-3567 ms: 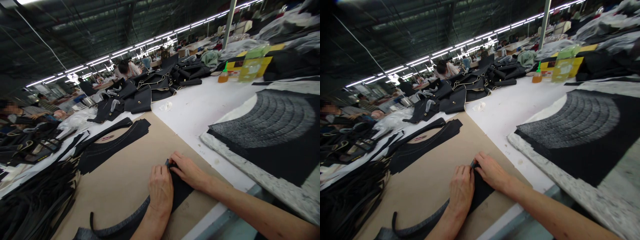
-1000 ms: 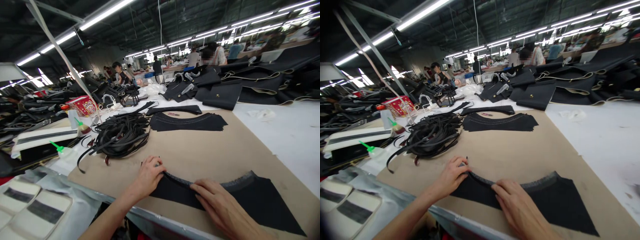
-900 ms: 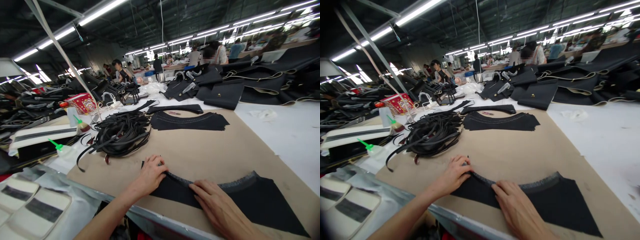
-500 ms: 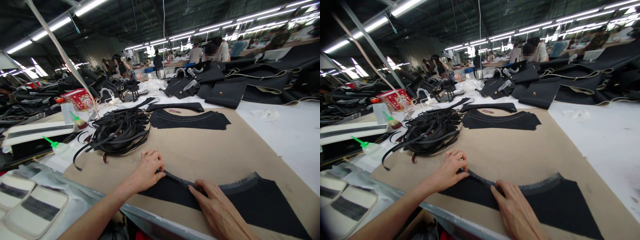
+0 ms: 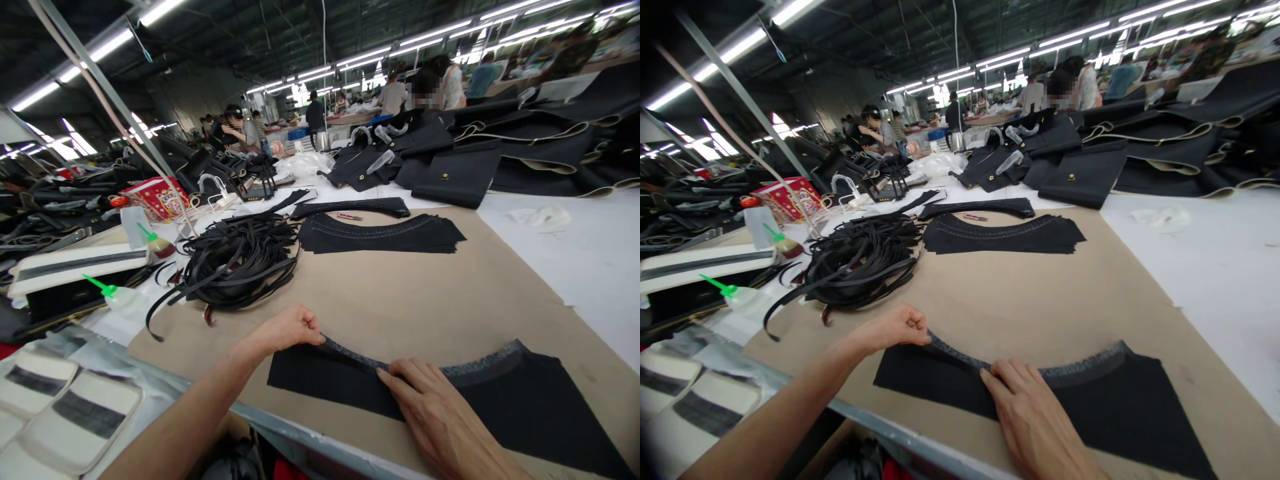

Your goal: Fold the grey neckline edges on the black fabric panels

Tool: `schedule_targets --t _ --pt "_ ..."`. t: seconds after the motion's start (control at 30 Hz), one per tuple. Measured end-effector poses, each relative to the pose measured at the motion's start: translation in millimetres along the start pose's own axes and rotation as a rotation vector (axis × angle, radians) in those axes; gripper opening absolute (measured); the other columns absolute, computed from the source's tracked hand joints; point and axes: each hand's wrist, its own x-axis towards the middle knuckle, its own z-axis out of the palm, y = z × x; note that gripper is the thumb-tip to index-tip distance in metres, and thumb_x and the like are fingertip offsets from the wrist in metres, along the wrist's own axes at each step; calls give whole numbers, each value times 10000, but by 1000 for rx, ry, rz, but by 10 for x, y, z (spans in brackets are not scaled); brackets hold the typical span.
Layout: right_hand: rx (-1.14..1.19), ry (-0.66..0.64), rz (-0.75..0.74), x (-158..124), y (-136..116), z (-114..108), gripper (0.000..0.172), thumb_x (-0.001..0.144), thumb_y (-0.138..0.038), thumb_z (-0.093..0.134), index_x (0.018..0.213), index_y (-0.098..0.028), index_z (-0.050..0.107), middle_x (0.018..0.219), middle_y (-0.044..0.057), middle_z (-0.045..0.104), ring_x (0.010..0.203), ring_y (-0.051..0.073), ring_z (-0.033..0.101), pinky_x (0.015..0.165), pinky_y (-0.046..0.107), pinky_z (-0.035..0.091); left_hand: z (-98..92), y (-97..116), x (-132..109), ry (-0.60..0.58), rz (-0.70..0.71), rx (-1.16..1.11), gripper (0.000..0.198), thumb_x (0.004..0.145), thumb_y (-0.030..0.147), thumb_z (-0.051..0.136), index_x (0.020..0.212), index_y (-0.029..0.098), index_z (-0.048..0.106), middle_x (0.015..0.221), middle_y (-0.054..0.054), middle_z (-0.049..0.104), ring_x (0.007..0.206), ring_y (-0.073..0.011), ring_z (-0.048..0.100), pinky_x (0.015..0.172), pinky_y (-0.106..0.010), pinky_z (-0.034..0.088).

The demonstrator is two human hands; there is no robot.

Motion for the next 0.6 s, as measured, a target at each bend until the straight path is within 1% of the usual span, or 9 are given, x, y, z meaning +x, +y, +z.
schedule_targets --t 0.1,0.23,0.4,0.6 --pt "-24 -3 -12 0 10 5 350 910 -63 368 1194 -178 538 1004 80 537 868 223 488 779 400 409 20 -47 94 53 -20 65 205 611 345 646 591 157 568 477 57 421 482 -92 348 468 -244 207" --pt "-42 28 -28 -10 30 31 356 907 -58 362 1194 -166 542 1014 83 545 879 224 490 786 401 406 71 -78 113 99 -29 140 168 640 319 640 602 161 596 498 40 470 509 -108 413 471 -240 237" --pt "-29 48 -41 -7 48 45 355 902 -53 355 1168 -182 552 994 71 549 857 215 490 768 388 398 81 -9 54 157 -39 233 120 663 274 644 610 168 623 533 29 527 550 -118 474 490 -236 262" --pt "-45 71 -59 -1 53 54 358 896 -55 356 1168 -178 553 1005 73 552 862 216 492 767 389 398 99 71 26 221 -55 332 116 672 264 662 600 179 632 529 32 529 565 -121 489 522 -240 276"
